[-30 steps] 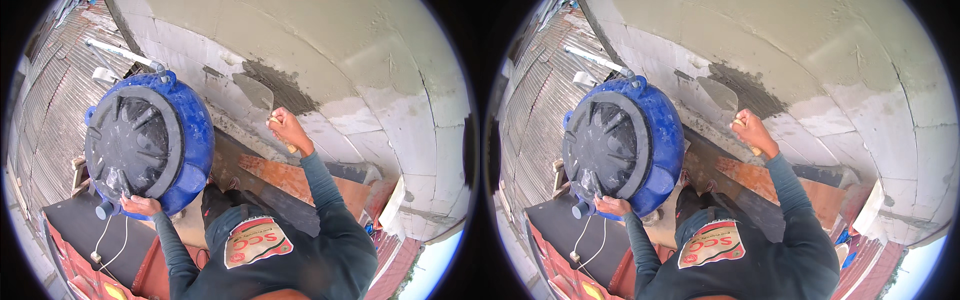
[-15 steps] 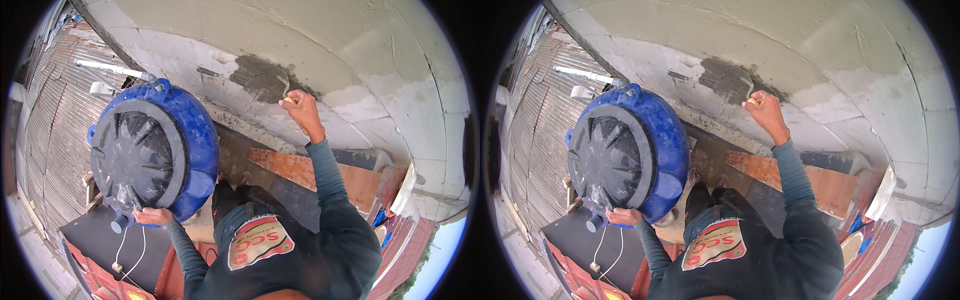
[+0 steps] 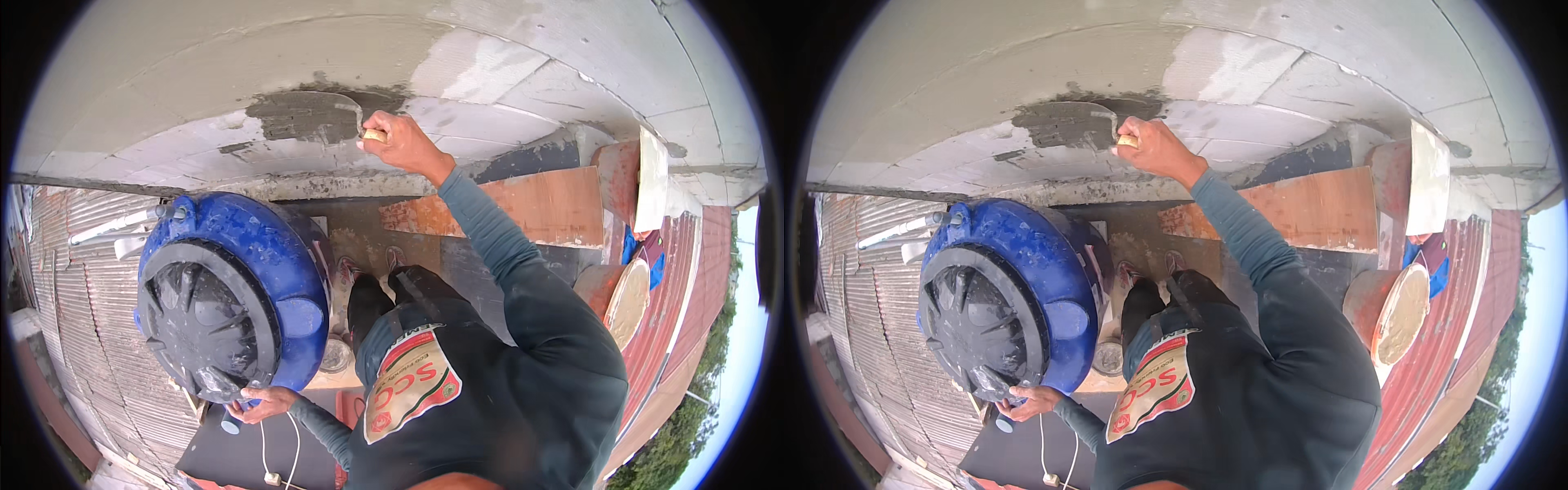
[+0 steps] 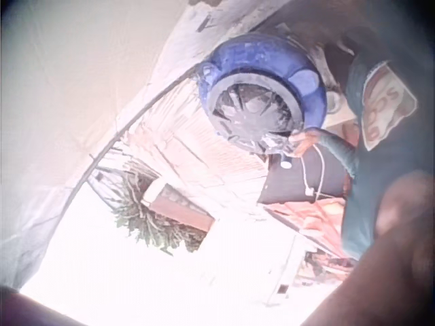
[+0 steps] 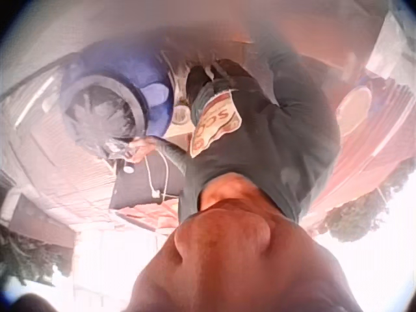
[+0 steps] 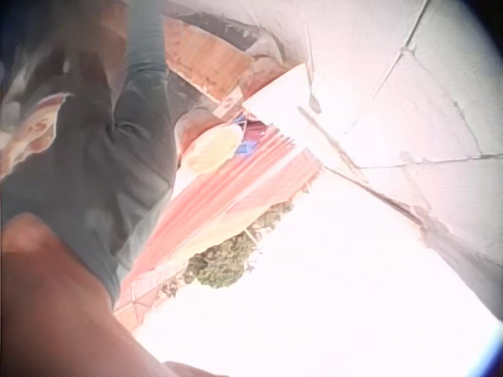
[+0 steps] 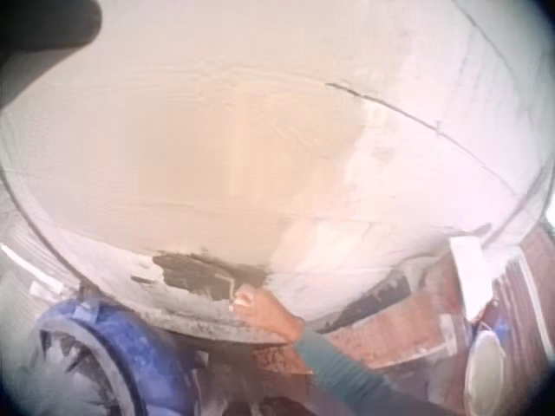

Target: The person applies wet cement to a block wall using a trowel and a hawk, then scrapes and smooths the surface. They also refill their trowel from a bucket of cement on the ground.

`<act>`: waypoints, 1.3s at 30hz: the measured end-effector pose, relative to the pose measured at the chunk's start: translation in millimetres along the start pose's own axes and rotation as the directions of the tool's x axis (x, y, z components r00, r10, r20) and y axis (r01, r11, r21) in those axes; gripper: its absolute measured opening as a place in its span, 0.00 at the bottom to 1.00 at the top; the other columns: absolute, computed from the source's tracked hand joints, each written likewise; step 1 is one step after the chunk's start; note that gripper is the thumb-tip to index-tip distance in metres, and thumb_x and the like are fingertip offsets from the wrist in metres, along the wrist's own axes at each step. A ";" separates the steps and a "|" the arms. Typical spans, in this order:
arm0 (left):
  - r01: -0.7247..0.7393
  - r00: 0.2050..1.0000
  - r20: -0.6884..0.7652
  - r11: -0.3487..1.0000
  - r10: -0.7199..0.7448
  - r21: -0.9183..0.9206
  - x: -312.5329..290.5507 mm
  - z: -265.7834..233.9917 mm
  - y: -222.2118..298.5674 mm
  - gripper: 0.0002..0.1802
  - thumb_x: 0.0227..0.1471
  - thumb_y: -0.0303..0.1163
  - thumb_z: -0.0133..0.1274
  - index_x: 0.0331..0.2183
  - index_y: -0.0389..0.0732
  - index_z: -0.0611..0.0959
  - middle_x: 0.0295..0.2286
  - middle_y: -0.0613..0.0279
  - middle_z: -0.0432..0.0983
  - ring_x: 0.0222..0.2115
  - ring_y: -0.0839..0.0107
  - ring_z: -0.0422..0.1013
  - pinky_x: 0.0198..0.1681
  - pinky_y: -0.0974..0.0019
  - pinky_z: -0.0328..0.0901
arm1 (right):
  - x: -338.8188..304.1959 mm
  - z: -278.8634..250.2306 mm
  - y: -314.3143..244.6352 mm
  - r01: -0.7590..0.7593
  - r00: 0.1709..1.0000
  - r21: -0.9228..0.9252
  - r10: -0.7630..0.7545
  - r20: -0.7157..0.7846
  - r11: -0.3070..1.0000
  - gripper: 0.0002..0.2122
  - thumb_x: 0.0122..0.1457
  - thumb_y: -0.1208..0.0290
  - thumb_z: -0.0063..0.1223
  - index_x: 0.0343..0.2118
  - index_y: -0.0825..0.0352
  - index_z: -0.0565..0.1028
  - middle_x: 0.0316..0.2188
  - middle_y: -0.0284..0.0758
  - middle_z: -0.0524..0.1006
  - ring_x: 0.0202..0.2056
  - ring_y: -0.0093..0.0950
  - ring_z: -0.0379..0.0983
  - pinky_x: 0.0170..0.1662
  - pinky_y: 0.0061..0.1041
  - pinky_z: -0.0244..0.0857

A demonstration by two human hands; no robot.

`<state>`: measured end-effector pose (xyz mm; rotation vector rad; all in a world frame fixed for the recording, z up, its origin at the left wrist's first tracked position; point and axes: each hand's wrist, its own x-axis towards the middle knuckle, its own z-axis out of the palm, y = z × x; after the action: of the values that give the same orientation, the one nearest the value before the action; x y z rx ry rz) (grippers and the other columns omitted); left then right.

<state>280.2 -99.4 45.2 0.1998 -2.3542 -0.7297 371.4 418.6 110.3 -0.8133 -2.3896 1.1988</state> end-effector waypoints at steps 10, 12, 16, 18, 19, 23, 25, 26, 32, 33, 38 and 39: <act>0.370 -0.281 0.285 0.378 0.916 -0.849 -192.6 46.2 381.4 0.21 0.62 0.32 0.53 0.55 0.36 0.75 0.43 0.54 0.76 0.45 0.62 0.73 0.53 0.59 0.66 | -297.0 -0.2 84.8 -0.532 0.836 0.052 0.534 -0.124 0.845 0.16 0.52 0.66 0.65 0.36 0.74 0.78 0.29 0.53 0.78 0.32 0.48 0.77 0.38 0.40 0.69; 0.416 -0.406 0.158 0.336 0.900 -0.845 -279.7 77.9 428.3 0.26 0.61 0.36 0.55 0.58 0.38 0.73 0.47 0.50 0.75 0.49 0.57 0.72 0.56 0.56 0.64 | -338.5 -2.0 76.2 -0.622 0.771 0.101 0.630 -0.092 0.776 0.15 0.52 0.66 0.65 0.35 0.75 0.78 0.31 0.55 0.79 0.37 0.53 0.78 0.41 0.44 0.70; 0.354 -0.409 0.180 0.337 0.895 -0.872 -432.5 142.9 464.3 0.32 0.60 0.45 0.58 0.59 0.40 0.71 0.52 0.50 0.74 0.54 0.58 0.70 0.58 0.55 0.62 | -399.4 5.6 70.2 -0.659 0.732 0.114 0.669 -0.133 0.744 0.15 0.52 0.65 0.66 0.36 0.72 0.79 0.30 0.51 0.79 0.33 0.48 0.78 0.38 0.40 0.69; 0.299 -0.494 0.193 0.374 0.848 -0.878 -461.7 137.4 469.6 0.31 0.60 0.48 0.59 0.57 0.38 0.74 0.51 0.51 0.76 0.52 0.60 0.71 0.57 0.56 0.63 | -418.8 -0.1 64.7 -0.694 0.683 0.170 0.714 -0.155 0.700 0.15 0.53 0.65 0.65 0.36 0.72 0.79 0.30 0.51 0.79 0.34 0.49 0.78 0.39 0.40 0.69; 0.352 -0.586 0.214 0.483 0.782 -0.801 -467.2 142.6 472.7 0.30 0.60 0.47 0.59 0.55 0.38 0.76 0.49 0.52 0.77 0.51 0.62 0.72 0.56 0.57 0.63 | -425.1 -4.0 62.2 -0.703 0.666 0.192 0.728 -0.159 0.685 0.14 0.53 0.65 0.65 0.35 0.72 0.79 0.30 0.51 0.79 0.35 0.50 0.77 0.39 0.41 0.69; 0.505 -0.711 0.183 0.675 0.679 -0.538 -447.9 148.6 456.9 0.24 0.61 0.45 0.58 0.50 0.37 0.80 0.44 0.59 0.80 0.45 0.70 0.72 0.53 0.63 0.65 | -454.6 2.8 59.7 -0.710 0.629 0.238 0.749 -0.210 0.663 0.15 0.54 0.63 0.65 0.37 0.70 0.80 0.29 0.49 0.79 0.33 0.48 0.77 0.38 0.39 0.68; 0.562 -0.664 0.208 0.663 0.718 -0.495 -421.2 146.8 438.7 0.22 0.61 0.43 0.58 0.49 0.37 0.81 0.42 0.62 0.80 0.44 0.74 0.72 0.52 0.65 0.65 | -461.8 2.1 50.9 -0.727 0.630 0.198 0.753 -0.189 0.658 0.15 0.55 0.62 0.65 0.38 0.69 0.79 0.31 0.50 0.80 0.34 0.50 0.78 0.40 0.40 0.69; 0.560 -0.652 0.240 0.669 0.720 -0.488 -400.5 138.8 430.7 0.21 0.62 0.42 0.57 0.49 0.36 0.81 0.42 0.64 0.79 0.44 0.75 0.71 0.51 0.66 0.65 | -466.5 4.0 43.7 -0.733 0.624 0.195 0.758 -0.190 0.652 0.15 0.55 0.63 0.65 0.38 0.69 0.79 0.31 0.50 0.80 0.35 0.51 0.78 0.41 0.41 0.69; 0.623 -0.572 0.185 0.570 0.799 -0.535 -291.9 90.0 380.1 0.18 0.61 0.35 0.56 0.49 0.35 0.80 0.43 0.65 0.78 0.44 0.75 0.70 0.53 0.67 0.64 | -495.4 30.5 2.1 -0.725 0.621 0.196 0.750 -0.228 0.660 0.17 0.57 0.62 0.62 0.40 0.71 0.75 0.31 0.54 0.79 0.37 0.53 0.77 0.42 0.45 0.70; 0.626 -0.570 0.170 0.559 0.804 -0.544 -284.7 82.4 370.9 0.18 0.61 0.34 0.57 0.49 0.35 0.80 0.43 0.64 0.78 0.44 0.75 0.71 0.53 0.66 0.64 | -499.1 39.2 -3.4 -0.729 0.610 0.203 0.755 -0.241 0.654 0.17 0.57 0.62 0.62 0.40 0.71 0.75 0.31 0.53 0.79 0.37 0.53 0.77 0.42 0.45 0.70; 0.601 -0.621 0.023 0.495 0.784 -0.628 -261.1 -30.9 353.8 0.17 0.62 0.35 0.57 0.48 0.33 0.80 0.41 0.63 0.78 0.42 0.75 0.71 0.51 0.67 0.65 | -527.5 108.4 -31.1 -0.765 0.538 0.197 0.776 -0.328 0.614 0.18 0.56 0.61 0.62 0.40 0.70 0.73 0.27 0.52 0.79 0.34 0.53 0.77 0.39 0.47 0.70; 0.617 -0.636 -0.024 0.489 0.772 -0.617 -259.9 -54.0 349.8 0.16 0.62 0.34 0.57 0.47 0.33 0.80 0.40 0.63 0.78 0.42 0.75 0.71 0.50 0.67 0.65 | -532.8 119.1 -36.4 -0.766 0.521 0.213 0.779 -0.348 0.607 0.17 0.56 0.61 0.62 0.40 0.70 0.73 0.27 0.52 0.78 0.34 0.54 0.77 0.39 0.47 0.70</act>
<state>531.3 250.9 129.7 1.4570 0.7050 0.8507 709.1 -6.9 44.4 -2.0418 -1.6287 1.1516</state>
